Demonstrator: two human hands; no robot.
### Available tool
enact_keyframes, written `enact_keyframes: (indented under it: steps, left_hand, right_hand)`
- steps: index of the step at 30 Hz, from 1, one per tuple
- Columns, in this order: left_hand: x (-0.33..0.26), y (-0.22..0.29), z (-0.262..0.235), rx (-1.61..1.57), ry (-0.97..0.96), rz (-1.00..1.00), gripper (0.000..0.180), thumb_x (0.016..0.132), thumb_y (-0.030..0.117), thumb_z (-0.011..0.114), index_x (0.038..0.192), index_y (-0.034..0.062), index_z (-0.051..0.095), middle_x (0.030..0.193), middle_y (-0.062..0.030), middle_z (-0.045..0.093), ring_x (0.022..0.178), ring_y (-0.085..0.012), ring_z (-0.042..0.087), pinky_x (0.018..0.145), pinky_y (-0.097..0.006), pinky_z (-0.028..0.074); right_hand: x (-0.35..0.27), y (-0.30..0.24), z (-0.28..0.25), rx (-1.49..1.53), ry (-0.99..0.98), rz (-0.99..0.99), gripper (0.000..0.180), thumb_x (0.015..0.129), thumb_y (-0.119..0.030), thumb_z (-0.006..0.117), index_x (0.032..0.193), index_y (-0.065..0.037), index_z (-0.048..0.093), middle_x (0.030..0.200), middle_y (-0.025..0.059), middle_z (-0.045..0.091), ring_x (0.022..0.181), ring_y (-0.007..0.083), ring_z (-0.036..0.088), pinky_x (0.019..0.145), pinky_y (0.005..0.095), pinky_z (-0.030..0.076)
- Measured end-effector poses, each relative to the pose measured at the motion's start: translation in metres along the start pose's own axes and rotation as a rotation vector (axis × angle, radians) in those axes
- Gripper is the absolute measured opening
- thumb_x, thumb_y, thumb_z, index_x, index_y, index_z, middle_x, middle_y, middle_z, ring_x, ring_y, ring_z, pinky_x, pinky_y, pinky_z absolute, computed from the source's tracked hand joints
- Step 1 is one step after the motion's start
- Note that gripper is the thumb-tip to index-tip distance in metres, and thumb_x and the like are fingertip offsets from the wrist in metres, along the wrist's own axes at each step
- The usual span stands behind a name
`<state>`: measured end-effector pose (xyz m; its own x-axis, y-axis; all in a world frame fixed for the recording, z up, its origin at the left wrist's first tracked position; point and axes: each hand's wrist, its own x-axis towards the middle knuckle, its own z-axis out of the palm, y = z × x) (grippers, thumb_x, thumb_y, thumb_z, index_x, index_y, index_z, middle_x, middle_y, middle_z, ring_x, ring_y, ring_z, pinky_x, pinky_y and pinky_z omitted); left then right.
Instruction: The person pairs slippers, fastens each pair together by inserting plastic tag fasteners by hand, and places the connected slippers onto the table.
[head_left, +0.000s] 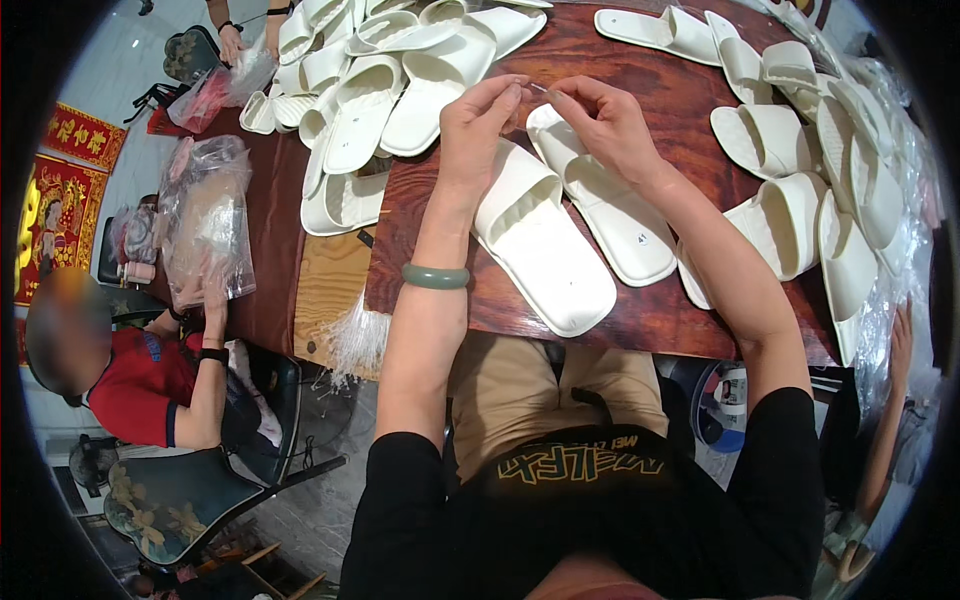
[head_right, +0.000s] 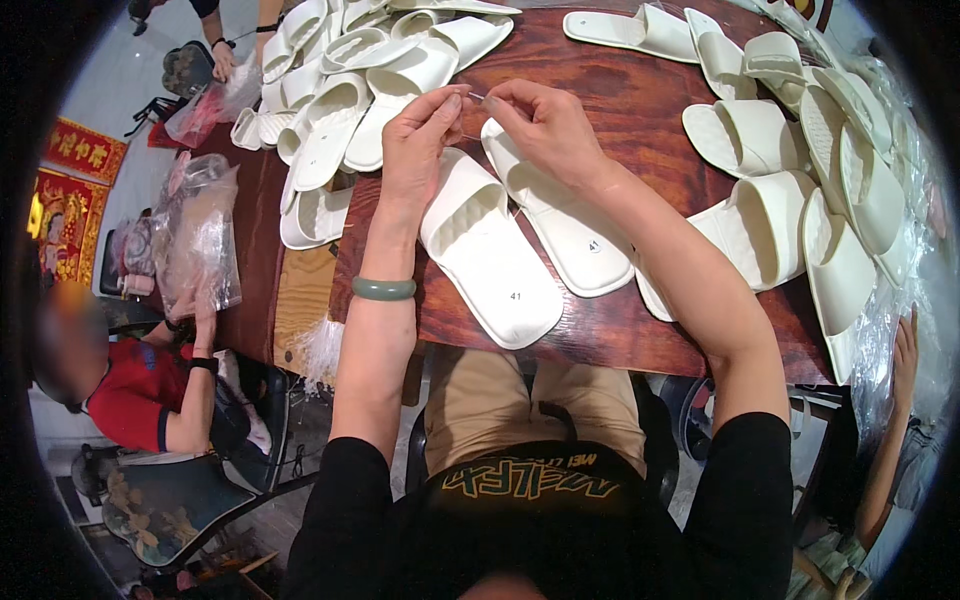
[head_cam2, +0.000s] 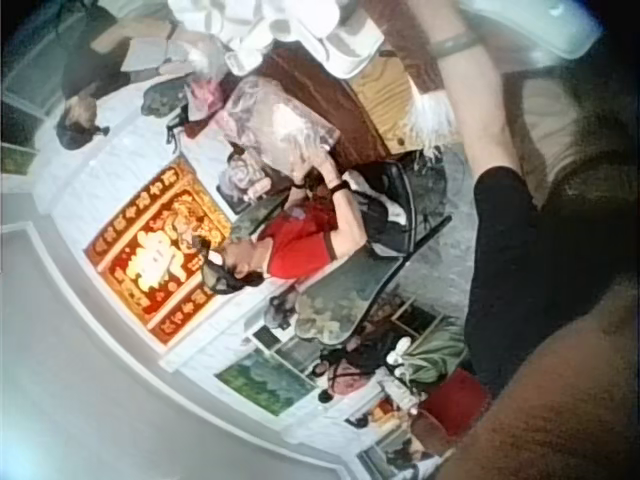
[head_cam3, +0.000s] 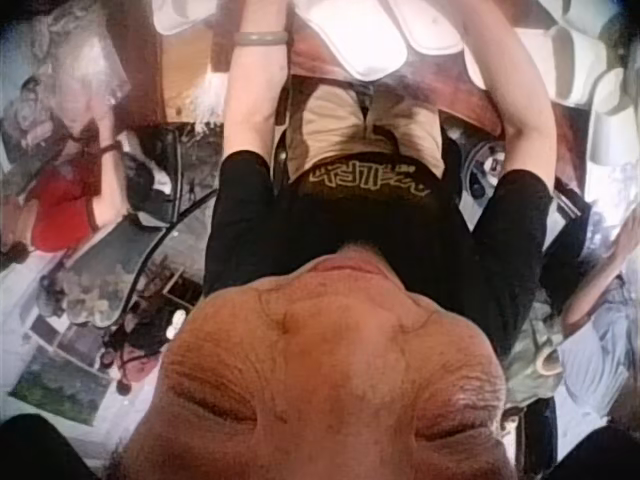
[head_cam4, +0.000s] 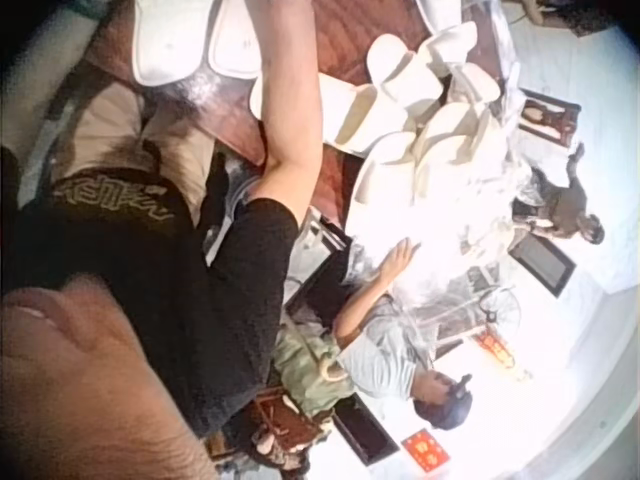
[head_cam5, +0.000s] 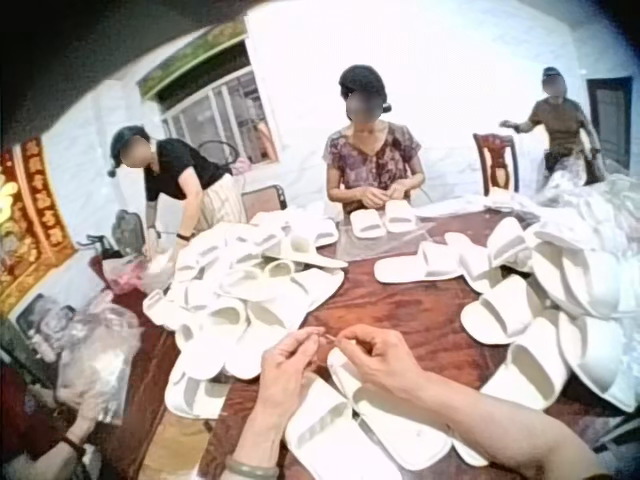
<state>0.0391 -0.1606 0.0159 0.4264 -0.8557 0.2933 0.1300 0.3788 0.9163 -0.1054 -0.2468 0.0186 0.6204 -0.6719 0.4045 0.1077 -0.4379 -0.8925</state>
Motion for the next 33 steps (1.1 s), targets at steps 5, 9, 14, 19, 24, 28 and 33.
enact_keyframes:
  steps: [5,9,14,19,24,28,33]
  left_hand:
    - [-0.005,0.003,0.007,0.006,-0.009,0.026,0.019,0.085,0.007,0.061,0.102,-0.0013,0.065,0.087,-0.0034,0.066,0.068,-0.0048,0.052,0.061,-0.018,0.043]
    - [-0.004,0.006,0.011,0.028,0.014,-0.019,0.018,0.084,0.002,0.06,0.1,-0.0045,0.064,0.088,-0.0087,0.066,0.079,-0.012,0.062,0.069,-0.022,0.051]
    - [-0.002,0.008,0.005,0.073,0.054,0.002,0.018,0.084,0.006,0.06,0.099,-0.0028,0.065,0.088,-0.0076,0.066,0.078,-0.012,0.062,0.069,-0.023,0.05]
    - [0.007,-0.004,-0.003,0.451,-0.041,0.15,0.022,0.084,0.017,0.06,0.098,0.0025,0.067,0.086,-0.0027,0.067,0.076,-0.0083,0.058,0.07,-0.025,0.047]
    - [0.017,-0.034,-0.016,0.386,0.119,0.389,0.015,0.068,0.015,0.07,0.079,0.0038,0.07,0.075,-0.0087,0.067,0.069,-0.0146,0.062,0.064,-0.028,0.048]
    - [0.02,-0.037,0.014,0.191,0.071,0.394,0.014,0.063,0.007,0.067,0.073,-0.0033,0.068,0.067,-0.0125,0.066,0.059,-0.0145,0.062,0.057,-0.028,0.049]
    - [0.017,-0.038,0.0,0.204,0.179,0.315,0.015,0.06,0.006,0.066,0.073,-0.0025,0.068,0.067,-0.0117,0.066,0.06,-0.0146,0.062,0.055,-0.027,0.049]
  right_hand:
    - [-0.002,-0.001,-0.001,-0.04,0.002,-0.012,0.023,0.086,-0.019,0.058,0.095,0.0,0.063,0.077,0.006,0.065,0.067,0.007,0.054,0.06,0.0247,0.044]
    - [-0.002,-0.002,-0.005,-0.021,0.006,-0.011,0.023,0.085,-0.02,0.058,0.096,0.0,0.064,0.076,0.0065,0.065,0.066,0.0071,0.054,0.061,0.0248,0.045]
    - [0.005,0.003,0.007,-0.094,0.021,-0.117,0.017,0.089,-0.017,0.058,0.097,-0.003,0.064,0.073,-0.006,0.056,0.058,0.0014,0.041,0.049,0.0177,0.033]
    - [0.007,0.011,-0.002,-0.135,0.029,-0.036,0.021,0.089,-0.014,0.056,0.106,-0.003,0.064,0.083,-0.0028,0.06,0.066,0.0036,0.048,0.056,0.0182,0.039]
    - [0.012,0.04,-0.009,-0.284,-0.102,-0.119,0.027,0.09,-0.011,0.053,0.113,0.001,0.059,0.106,0.0065,0.06,0.098,0.0102,0.053,0.086,0.023,0.041]
    - [0.014,0.048,-0.03,-0.142,-0.062,-0.048,0.03,0.094,-0.016,0.048,0.117,0.001,0.056,0.105,0.0003,0.059,0.073,0.0044,0.047,0.057,0.017,0.033]
    - [0.013,0.041,-0.013,-0.156,-0.03,0.025,0.033,0.093,-0.024,0.051,0.114,0.0,0.058,0.099,-0.0022,0.059,0.056,0.0039,0.03,0.048,0.0196,0.024]
